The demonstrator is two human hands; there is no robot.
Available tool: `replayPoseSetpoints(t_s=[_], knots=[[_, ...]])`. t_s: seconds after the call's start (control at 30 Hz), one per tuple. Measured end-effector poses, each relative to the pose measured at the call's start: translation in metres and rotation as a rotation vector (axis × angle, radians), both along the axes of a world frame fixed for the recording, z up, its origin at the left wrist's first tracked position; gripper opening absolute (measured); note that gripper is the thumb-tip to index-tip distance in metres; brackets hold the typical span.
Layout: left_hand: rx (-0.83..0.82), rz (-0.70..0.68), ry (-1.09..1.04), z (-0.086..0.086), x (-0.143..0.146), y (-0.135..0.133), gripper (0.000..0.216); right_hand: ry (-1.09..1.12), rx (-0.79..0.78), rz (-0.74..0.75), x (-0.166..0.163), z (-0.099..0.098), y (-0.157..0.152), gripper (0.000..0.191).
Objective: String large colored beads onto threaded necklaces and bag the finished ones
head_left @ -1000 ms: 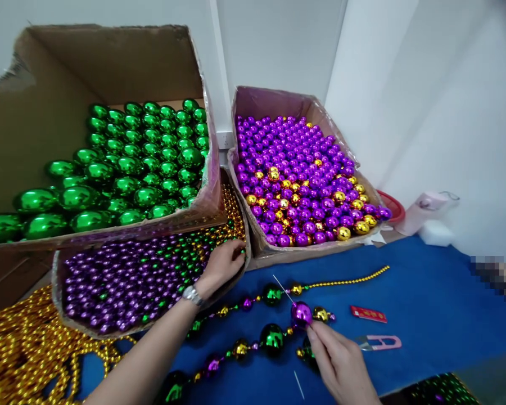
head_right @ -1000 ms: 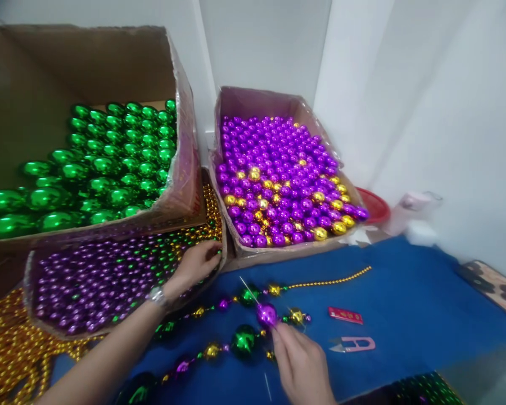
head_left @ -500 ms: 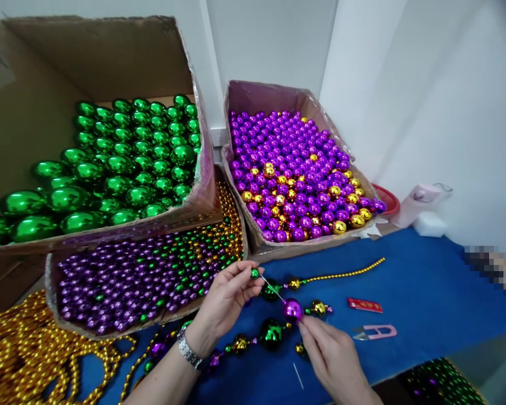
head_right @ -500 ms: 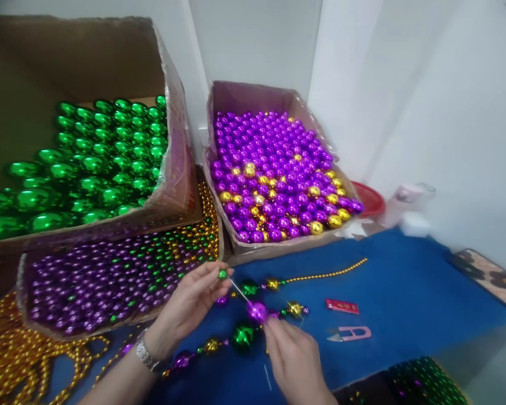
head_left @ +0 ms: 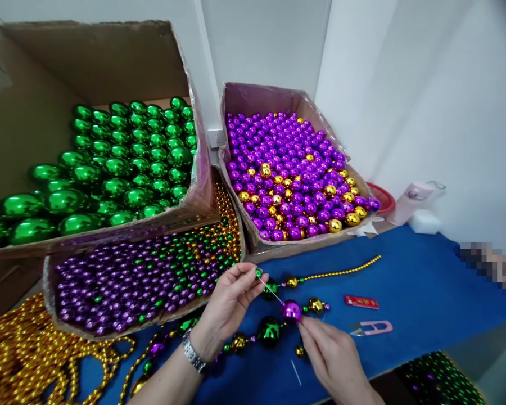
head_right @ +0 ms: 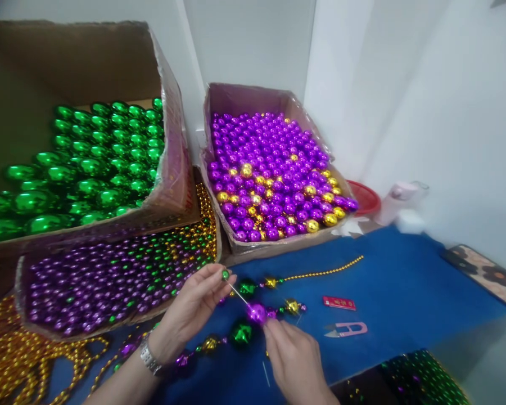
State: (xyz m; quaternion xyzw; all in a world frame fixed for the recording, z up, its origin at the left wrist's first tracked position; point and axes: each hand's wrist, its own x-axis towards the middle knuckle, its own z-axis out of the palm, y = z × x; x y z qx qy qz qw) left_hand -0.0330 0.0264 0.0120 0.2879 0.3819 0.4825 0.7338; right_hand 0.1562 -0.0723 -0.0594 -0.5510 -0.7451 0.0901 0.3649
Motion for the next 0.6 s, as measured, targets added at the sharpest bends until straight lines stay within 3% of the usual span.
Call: replayPoseSetpoints(t_s=[0.2, 0.37, 0.6], knots=[[0.055, 0.024, 0.052, -0.002, 0.004, 0.0, 0.022, -0.008, -0.017, -0.015, 0.002, 0.001, 0.0, 0.029], [0.263, 0.065, 0.205, -0.006, 0.019, -0.008, 0.027, 0.013, -0.048, -0.035, 0.007, 0.003, -0.002, 0.03], [0.278, -0.079, 0.301, -0.022, 0.044, -0.032, 0.022, 0.159, -0.155, -0.085, 0.01, -0.004, -0.01, 0.023]])
